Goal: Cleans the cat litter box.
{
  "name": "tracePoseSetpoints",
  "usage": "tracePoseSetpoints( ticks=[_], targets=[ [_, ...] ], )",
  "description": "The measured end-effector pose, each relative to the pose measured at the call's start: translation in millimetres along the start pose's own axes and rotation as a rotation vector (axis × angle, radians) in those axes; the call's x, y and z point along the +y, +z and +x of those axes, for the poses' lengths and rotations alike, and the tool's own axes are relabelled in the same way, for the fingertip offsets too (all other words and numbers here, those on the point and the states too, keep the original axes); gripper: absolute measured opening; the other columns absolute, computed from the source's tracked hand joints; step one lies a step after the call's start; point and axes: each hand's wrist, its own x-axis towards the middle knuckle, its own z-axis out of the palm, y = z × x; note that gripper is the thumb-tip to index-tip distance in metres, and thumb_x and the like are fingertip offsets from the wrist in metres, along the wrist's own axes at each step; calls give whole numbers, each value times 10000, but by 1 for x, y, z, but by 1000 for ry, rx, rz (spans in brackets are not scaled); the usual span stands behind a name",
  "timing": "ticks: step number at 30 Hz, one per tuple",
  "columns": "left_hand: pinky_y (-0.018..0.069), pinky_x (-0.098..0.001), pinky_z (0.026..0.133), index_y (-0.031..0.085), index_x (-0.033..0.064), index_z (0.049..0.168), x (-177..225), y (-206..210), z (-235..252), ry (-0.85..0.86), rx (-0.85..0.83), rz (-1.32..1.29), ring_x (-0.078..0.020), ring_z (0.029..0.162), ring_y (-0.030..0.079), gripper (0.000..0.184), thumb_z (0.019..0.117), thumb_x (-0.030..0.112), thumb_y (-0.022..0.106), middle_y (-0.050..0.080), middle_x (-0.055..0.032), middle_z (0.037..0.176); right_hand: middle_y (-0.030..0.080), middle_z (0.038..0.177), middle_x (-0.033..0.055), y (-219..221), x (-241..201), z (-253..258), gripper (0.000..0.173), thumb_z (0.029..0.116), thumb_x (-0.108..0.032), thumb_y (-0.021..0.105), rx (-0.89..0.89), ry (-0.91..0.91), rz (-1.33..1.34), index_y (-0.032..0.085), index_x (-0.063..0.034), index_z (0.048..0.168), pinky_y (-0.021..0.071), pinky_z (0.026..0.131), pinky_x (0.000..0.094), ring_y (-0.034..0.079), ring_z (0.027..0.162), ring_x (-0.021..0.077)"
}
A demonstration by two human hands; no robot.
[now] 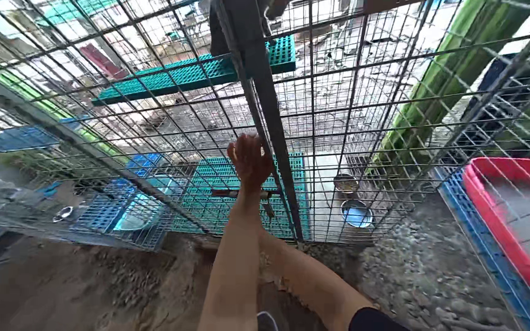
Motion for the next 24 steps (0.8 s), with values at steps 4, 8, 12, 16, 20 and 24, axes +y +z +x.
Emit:
tracePoseSetpoints(
  ticks=[4,8,12,16,20,24],
  targets=[
    [120,-447,1237,543,84,1305,-4,10,1,22,36,1,-200,1437,416,410,1080,379,366,609,-97,1364,642,1272,317,-2,22,2,372,1090,-101,424,6,-159,75,573,130,1341,466,1079,493,630,1205,365],
    [87,-417,1255,518,135,1272,-9,18,0,44,101,4,-134,1417,401,415,1085,449,322,573,-46,1313,606,830,71,-17,34,-2,348,1114,-163,392,65,-48,327,614,97,1181,514,687,277,565,694,86],
    [69,-416,1254,504,139,1284,-8,19,0,47,121,-2,-124,1407,400,371,1074,401,347,573,-34,1303,507,642,-49,-31,21,-12,247,1134,-175,354,-46,209,715,543,-28,1071,507,533,215,519,513,48],
    [88,-423,1253,513,134,1284,-6,16,-3,38,114,-40,-135,1415,400,360,1069,390,379,578,-37,1317,633,809,81,-37,44,-3,304,1095,-86,405,38,-97,165,612,109,1201,533,725,268,598,706,94],
    [167,-563,1218,571,11,1392,8,-20,-1,-74,-210,-199,-321,1462,412,449,1045,278,473,556,-189,1471,700,1043,245,-40,55,-3,322,1073,-75,450,101,-237,-267,591,142,1264,546,927,431,688,974,276],
    [195,-564,1247,479,3,1507,19,-127,-93,-429,-468,-461,-362,1525,302,571,976,173,599,357,-231,1618,596,1327,358,-39,102,-1,438,1058,-94,465,276,-372,-395,486,203,1379,466,1108,449,607,1264,366]
  ],
)
